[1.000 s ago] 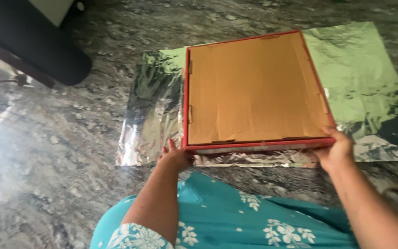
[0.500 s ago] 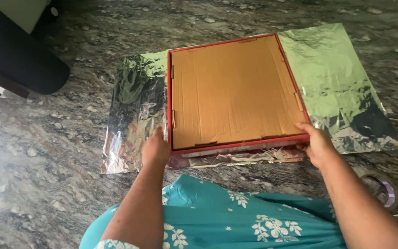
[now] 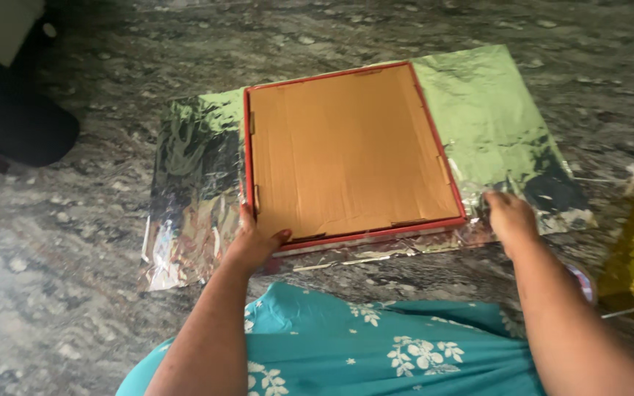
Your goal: The person wraps a red rectangular box with shiny teal wrapping paper. They fold the paper over the box, smooth the edges, and use clear tape to secure the paper in place.
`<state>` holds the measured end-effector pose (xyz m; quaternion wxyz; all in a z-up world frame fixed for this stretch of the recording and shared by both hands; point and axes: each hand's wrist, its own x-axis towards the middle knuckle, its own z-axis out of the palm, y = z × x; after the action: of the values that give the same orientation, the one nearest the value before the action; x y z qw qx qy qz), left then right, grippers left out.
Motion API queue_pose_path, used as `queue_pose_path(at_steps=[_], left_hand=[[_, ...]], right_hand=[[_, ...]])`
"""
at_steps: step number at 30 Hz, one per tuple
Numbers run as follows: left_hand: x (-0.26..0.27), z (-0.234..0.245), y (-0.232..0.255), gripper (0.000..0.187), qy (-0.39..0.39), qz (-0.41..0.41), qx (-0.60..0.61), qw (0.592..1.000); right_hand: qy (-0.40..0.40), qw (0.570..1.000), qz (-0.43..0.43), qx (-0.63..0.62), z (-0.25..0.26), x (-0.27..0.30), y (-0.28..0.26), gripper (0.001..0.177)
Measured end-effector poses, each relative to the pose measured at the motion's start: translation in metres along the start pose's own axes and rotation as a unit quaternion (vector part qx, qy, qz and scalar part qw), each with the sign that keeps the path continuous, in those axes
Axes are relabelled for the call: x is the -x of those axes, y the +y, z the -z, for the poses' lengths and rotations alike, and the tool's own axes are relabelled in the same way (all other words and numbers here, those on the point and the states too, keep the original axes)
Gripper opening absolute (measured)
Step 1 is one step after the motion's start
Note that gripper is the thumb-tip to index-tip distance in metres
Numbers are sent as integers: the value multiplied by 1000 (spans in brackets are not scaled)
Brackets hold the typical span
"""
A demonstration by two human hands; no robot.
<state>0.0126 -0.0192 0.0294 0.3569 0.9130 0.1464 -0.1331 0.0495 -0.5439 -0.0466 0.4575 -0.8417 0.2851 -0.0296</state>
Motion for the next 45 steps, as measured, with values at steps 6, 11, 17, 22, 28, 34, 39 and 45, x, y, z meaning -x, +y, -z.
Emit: queue_pose_path(at_steps=[6,11,17,22,28,34,39,45], left_hand=[[6,1,6,116,38,-7,-63,997],[20,4,24,98,23,-1,-136,990],[45,5,45,83,-7,-68,-219,973],[51,-5,55,70,-55,-125,-262,955],[40,-24,47,58,-87,-175,-279,940],[34,-27,46,57,-77,-221,-240,942],[35,-30,56,62,-97,-233,-238,938],[30,-38,53,62,-75,-267,-217,936]], right_hand=[[157,931,-191,-267,47,-45,79,22],[199,862,-272,-379,46,-42,84,28],[156,870,-217,-415,40,-21,60,34],[128,860,-234,-435,43,-23,52,35],[192,827,-216,-483,37,-33,47,45],[341,847,-251,-321,40,-48,43,86],[253,922,-52,-288,25,-55,0,54],[-196,969,139,-54,-41,29,-109,27]])
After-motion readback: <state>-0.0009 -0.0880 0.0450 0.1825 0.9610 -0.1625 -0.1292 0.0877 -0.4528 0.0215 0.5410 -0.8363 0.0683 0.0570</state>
